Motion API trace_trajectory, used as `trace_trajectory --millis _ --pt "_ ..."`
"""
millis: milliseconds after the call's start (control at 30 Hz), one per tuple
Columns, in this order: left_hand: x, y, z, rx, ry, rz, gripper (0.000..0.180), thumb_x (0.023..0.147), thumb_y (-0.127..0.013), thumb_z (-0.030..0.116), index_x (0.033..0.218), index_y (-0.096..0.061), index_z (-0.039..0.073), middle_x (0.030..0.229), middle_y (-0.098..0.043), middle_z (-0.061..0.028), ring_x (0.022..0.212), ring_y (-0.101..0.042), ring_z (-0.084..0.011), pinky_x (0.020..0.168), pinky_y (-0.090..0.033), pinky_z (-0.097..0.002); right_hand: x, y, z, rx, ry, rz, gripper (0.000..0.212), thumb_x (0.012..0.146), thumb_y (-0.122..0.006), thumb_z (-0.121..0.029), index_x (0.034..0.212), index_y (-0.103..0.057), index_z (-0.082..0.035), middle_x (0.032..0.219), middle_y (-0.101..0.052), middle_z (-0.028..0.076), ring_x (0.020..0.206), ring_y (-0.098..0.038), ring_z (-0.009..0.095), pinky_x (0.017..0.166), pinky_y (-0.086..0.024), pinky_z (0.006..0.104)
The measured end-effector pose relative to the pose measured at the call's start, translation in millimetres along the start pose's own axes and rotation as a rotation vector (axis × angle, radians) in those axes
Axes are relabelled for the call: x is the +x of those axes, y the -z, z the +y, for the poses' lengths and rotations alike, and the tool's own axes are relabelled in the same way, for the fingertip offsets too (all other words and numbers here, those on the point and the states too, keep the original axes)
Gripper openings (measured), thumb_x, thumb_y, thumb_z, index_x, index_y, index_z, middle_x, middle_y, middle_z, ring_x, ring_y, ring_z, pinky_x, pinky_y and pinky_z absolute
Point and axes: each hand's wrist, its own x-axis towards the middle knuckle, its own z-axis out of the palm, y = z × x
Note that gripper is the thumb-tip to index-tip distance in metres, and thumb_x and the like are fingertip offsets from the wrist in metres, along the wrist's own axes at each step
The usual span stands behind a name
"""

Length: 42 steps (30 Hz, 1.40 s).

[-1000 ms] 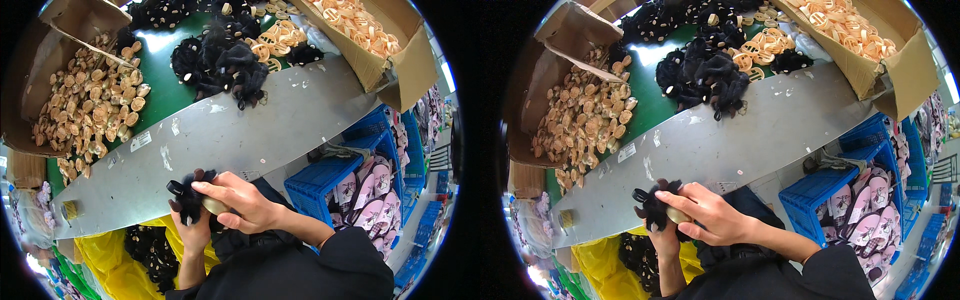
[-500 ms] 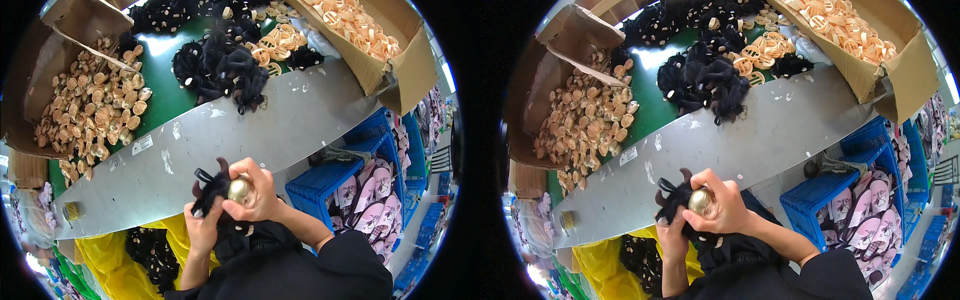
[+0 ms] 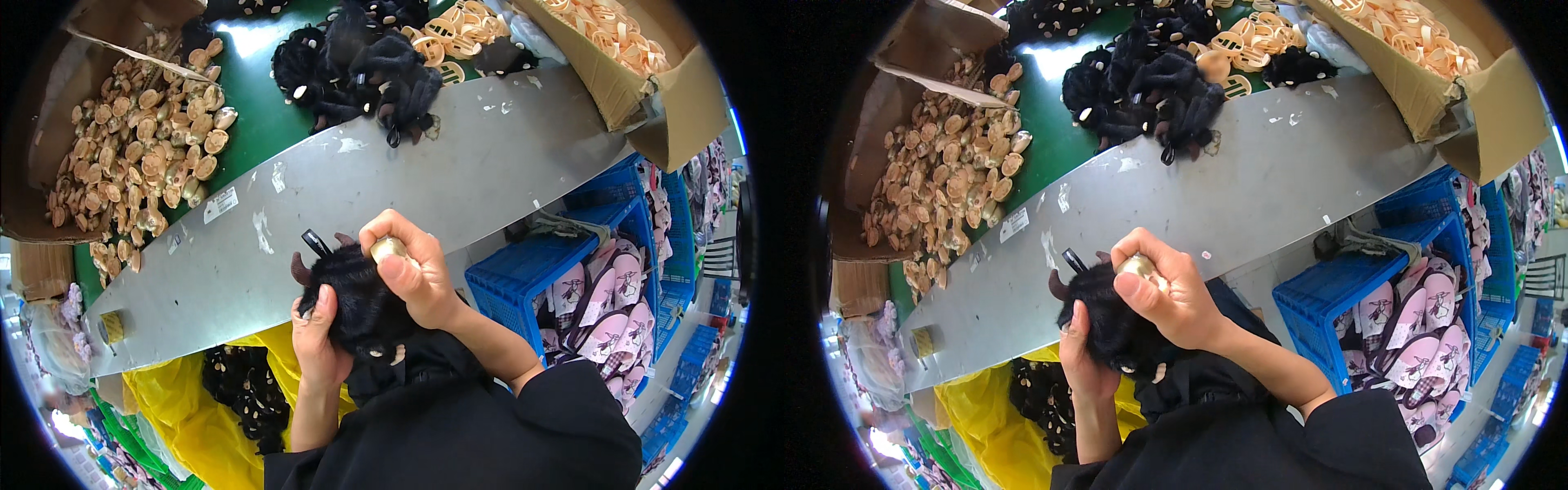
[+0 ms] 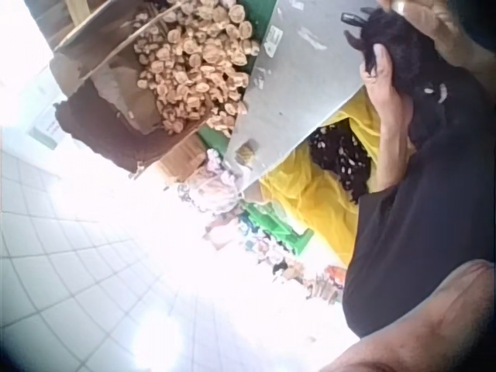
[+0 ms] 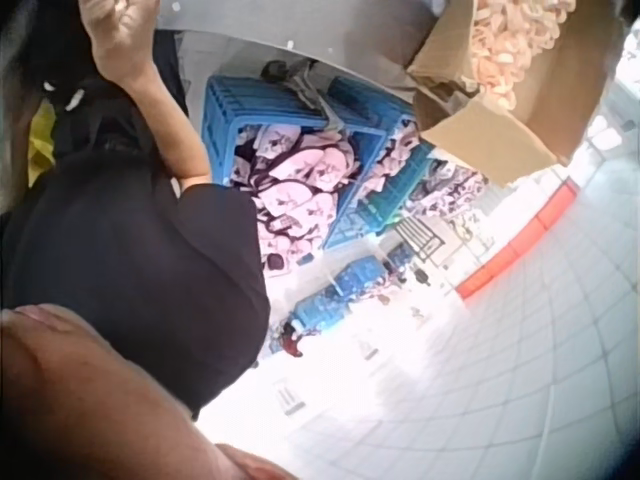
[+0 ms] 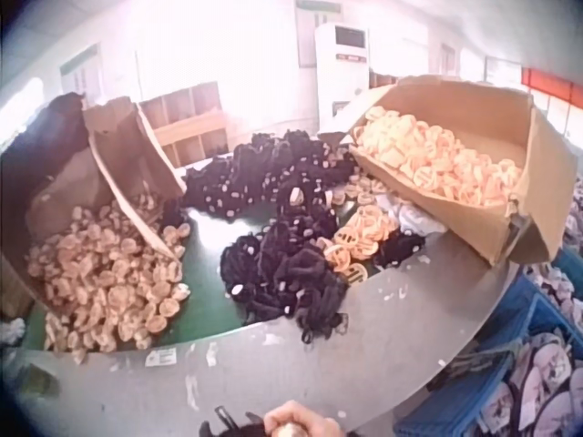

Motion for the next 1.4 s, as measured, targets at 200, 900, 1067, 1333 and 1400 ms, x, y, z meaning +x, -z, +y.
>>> trace_trajectory --millis 200,900,1067,1333,1400 --pt "0.0 3.7 -3.4 -0.081 0.021 -0.078 0.052 0.104 -0.057 0.035 0.14 -0.051 -0.002 0.132 -0.065 -0.0158 0.119 -0.066 -0.028 0.106 -0.051 -0.0425 2.3 0.0 -1.0 0.039 -0.046 -0.011 0.037 0.1 -0.06 -0.044 0.104 -0.056 -0.007 0.078 -0.046 -0.006 0.07 -0.038 0.002 0.064 -0.034 0.0201" --pt "1.6 3.7 12.4 0.302 -0.016 -0.204 0.026 0.085 -0.08 0.003 0.109 -0.07 -0.003 0.095 -0.073 -0.0041 0.081 -0.068 -0.0116 0.077 -0.056 -0.0276 -1.4 -0.7 17.7 -0.115 0.082 0.03 0.051 0.099 -0.061 -0.053 0.11 -0.054 -0.004 0.072 -0.057 0.003 0.059 -0.053 0.007 0.056 -0.043 0.0241" --pt "1.8 -22.4 17.8 0.208 -0.078 0.045 0.027 0.085 -0.08 0.001 0.109 -0.07 -0.003 0.098 -0.073 -0.0039 0.086 -0.066 -0.0111 0.08 -0.054 -0.0269 -7.8 6.4 13.8 -0.211 0.161 0.037 0.043 0.099 -0.062 -0.044 0.11 -0.054 -0.003 0.073 -0.057 0.004 0.057 -0.055 0.009 0.054 -0.044 0.0234" --pt "6.1 -16.7 13.4 0.143 -0.254 0.106 0.02 0.091 -0.077 0.004 0.109 -0.072 -0.003 0.103 -0.074 -0.006 0.091 -0.066 -0.0119 0.086 -0.05 -0.0262 -9.9 14.6 12.6 -0.27 0.321 -0.01 0.052 0.095 -0.073 -0.043 0.115 -0.054 0.001 0.093 -0.065 0.008 0.067 -0.063 0.008 0.058 -0.048 0.0211" --pt "5.9 -17.6 14.2 0.136 -0.257 0.12 0.02 0.091 -0.076 0.005 0.109 -0.072 -0.003 0.103 -0.074 -0.006 0.092 -0.065 -0.0115 0.087 -0.05 -0.026 -6.0 11.6 13.2 -0.311 0.372 -0.02 0.054 0.095 -0.073 -0.045 0.116 -0.055 0.001 0.093 -0.067 0.009 0.067 -0.064 0.009 0.058 -0.049 0.0215"
